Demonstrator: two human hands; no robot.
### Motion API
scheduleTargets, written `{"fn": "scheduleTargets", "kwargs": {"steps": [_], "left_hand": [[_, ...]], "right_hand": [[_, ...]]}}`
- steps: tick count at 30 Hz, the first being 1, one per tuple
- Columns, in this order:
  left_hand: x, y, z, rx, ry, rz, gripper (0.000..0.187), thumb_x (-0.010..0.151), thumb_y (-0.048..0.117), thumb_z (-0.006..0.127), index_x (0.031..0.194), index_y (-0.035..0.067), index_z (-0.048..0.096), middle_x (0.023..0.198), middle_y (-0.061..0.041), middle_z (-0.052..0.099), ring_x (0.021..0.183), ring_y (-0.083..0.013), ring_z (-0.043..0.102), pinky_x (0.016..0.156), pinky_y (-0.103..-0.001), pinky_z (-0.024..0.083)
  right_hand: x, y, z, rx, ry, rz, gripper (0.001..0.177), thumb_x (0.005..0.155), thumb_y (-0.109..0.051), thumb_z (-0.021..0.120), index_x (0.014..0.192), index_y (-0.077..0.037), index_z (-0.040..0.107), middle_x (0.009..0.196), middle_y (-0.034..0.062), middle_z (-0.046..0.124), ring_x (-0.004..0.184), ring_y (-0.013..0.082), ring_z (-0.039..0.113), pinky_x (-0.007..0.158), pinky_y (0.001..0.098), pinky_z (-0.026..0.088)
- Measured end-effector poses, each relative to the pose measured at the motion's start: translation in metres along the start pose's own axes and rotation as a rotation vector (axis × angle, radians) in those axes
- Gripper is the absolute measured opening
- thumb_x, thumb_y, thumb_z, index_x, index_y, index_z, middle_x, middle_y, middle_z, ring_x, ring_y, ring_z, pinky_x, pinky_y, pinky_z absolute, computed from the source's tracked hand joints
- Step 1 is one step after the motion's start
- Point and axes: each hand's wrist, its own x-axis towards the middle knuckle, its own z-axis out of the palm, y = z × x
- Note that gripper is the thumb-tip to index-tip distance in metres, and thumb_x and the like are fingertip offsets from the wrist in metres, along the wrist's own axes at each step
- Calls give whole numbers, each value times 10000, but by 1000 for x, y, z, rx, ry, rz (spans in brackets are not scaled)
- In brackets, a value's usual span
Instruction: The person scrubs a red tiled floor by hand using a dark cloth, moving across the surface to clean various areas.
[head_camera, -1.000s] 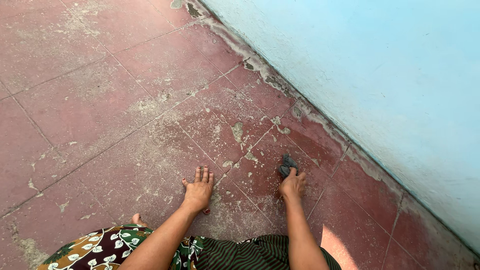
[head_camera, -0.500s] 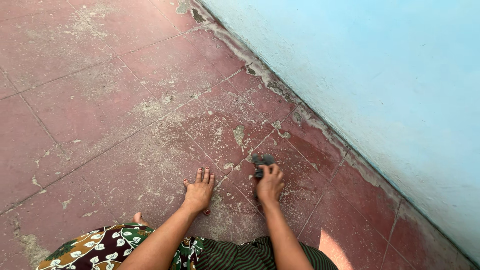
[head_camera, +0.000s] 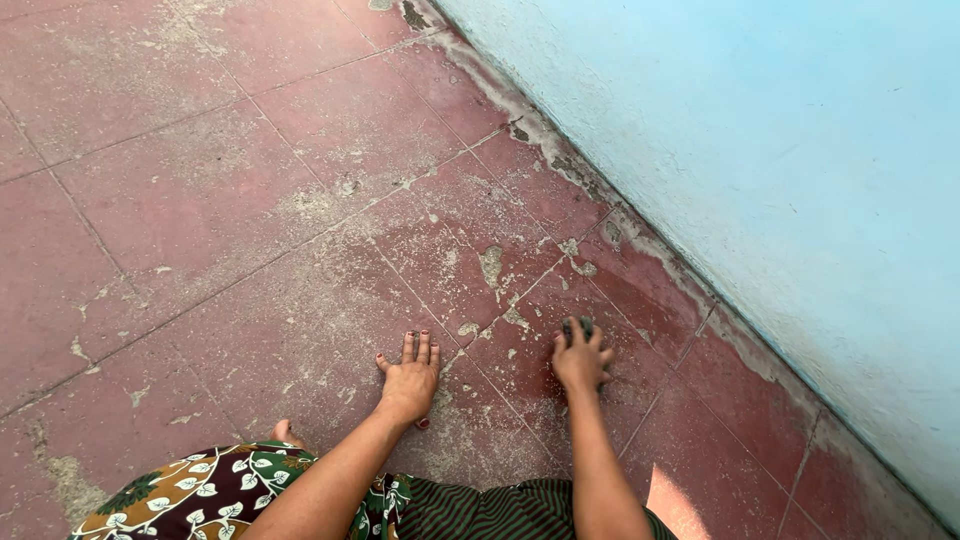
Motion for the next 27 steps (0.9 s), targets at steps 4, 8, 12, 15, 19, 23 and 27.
{"fn": "scheduleTargets", "kwargs": {"steps": [4,8,12,15,19,23,27], "left_hand": [[-11,4,-14,12,-6,-18,934,951,124,690,1638,91,59,1723,-140,-88,1572,-389,-29,1117,-803,241],[-27,5,-28,-27,-81,-32,1219,783,230,895,1651,127,45,1735,-87,-66,1601,-309,-12,1193,-702,246],[-20,-2,-18,-34,-9,-10,1314,692,239,953,1648,179,53,1732,-50,-63,1591,-295,13,1188,-697,263],[-8,-4,-5,-18,19,-9,1252,738,203,921,1646,177,59,1730,-58,-60,1585,-307,17,1171,-711,268],[11,-4,8,18,32,-20,1090,855,127,807,1640,175,54,1721,-75,-60,1572,-341,12,1139,-731,280],[16,-4,15,35,12,-25,1033,897,101,757,1644,187,49,1725,-72,-65,1575,-329,13,1150,-720,275],[-5,-4,-1,-7,30,-14,1084,856,189,803,1644,117,63,1725,-61,-30,1588,-298,26,1175,-707,272]], "right_hand": [[-68,-55,59,-191,77,-562,438,987,-115,579,1361,-339,624,1567,60,412,1294,412,458,1041,523,509],[-117,-74,71,-200,52,-717,536,941,-33,576,1372,-350,610,1575,107,365,1324,426,453,1005,605,489],[-47,-23,19,12,20,-248,632,1019,34,382,1408,-438,540,1634,103,320,1196,312,572,945,454,590],[-6,31,-13,100,89,224,525,1040,-205,542,1524,-384,445,1595,171,264,1231,360,474,1026,516,456],[-16,13,6,35,43,98,752,948,-27,613,1581,-322,334,1610,208,148,1207,348,437,962,518,488],[-90,-63,71,-173,-99,-457,852,874,135,529,1557,-355,390,1597,174,231,1207,341,473,968,377,529],[-115,-76,93,-180,41,-822,811,857,171,512,1519,-297,482,1596,150,303,1318,395,425,1011,466,503]]}}
